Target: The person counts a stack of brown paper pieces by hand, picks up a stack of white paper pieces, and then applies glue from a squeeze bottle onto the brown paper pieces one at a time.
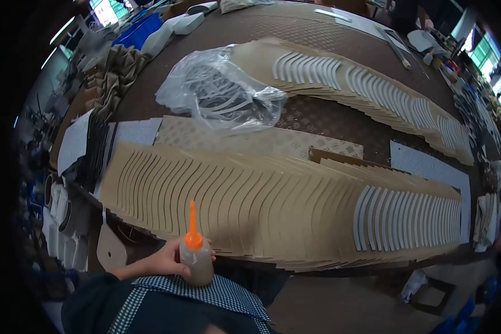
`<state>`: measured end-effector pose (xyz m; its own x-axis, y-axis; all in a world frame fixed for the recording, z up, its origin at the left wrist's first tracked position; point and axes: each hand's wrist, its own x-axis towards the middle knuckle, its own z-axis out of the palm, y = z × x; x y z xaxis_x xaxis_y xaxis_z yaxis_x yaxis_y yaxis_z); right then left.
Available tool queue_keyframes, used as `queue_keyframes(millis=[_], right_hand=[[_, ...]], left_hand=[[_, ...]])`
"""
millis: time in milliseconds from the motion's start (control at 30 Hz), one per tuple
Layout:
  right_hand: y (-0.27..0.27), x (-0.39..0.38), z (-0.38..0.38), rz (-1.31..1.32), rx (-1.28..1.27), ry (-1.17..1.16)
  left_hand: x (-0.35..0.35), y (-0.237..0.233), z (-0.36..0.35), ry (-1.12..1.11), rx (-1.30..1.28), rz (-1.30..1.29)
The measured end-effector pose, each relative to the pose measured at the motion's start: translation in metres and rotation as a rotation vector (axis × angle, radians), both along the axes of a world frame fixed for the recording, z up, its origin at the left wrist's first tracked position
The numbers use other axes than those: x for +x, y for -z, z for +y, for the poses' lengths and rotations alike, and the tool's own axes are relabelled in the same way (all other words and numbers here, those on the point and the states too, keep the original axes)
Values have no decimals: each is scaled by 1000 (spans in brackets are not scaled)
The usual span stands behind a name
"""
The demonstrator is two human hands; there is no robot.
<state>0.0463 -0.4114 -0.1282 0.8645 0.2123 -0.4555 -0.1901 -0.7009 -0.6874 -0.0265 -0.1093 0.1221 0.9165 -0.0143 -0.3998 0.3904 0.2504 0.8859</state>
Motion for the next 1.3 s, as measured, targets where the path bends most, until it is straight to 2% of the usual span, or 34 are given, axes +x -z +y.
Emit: queue_keyframes(millis=[100, 333, 533, 667, 800, 900, 1033, 1100, 1200, 1300], right_hand=[[4, -18, 48, 35, 69, -163], [16, -68, 152, 105, 201, -466], [31, -83, 168, 89, 173, -550], [45, -92, 132, 69, 91, -492], [58, -100, 65, 38, -56, -384], [66, -108, 18, 18, -178, -303], [79, -113, -25, 5, -319, -227], [81, -116, -41, 6, -366, -178], [94, -136, -62, 45, -447, -109], [98, -145, -68, 79, -490, -35]], left_hand=[[-12, 6, 9, -30, -88, -5], [-37, 24, 25, 20, -70, -89], [-73, 46, 38, -62, -68, -223], [-98, 62, 51, -204, -37, -253], [-124, 59, 80, -533, 11, -406], [-144, 64, 118, -773, 165, -502], [-173, 104, 173, -1018, 561, -507], [-170, 113, 189, -1082, 693, -533], [-173, 140, 212, -1082, 605, -510], [-165, 157, 218, -1088, 660, -586]])
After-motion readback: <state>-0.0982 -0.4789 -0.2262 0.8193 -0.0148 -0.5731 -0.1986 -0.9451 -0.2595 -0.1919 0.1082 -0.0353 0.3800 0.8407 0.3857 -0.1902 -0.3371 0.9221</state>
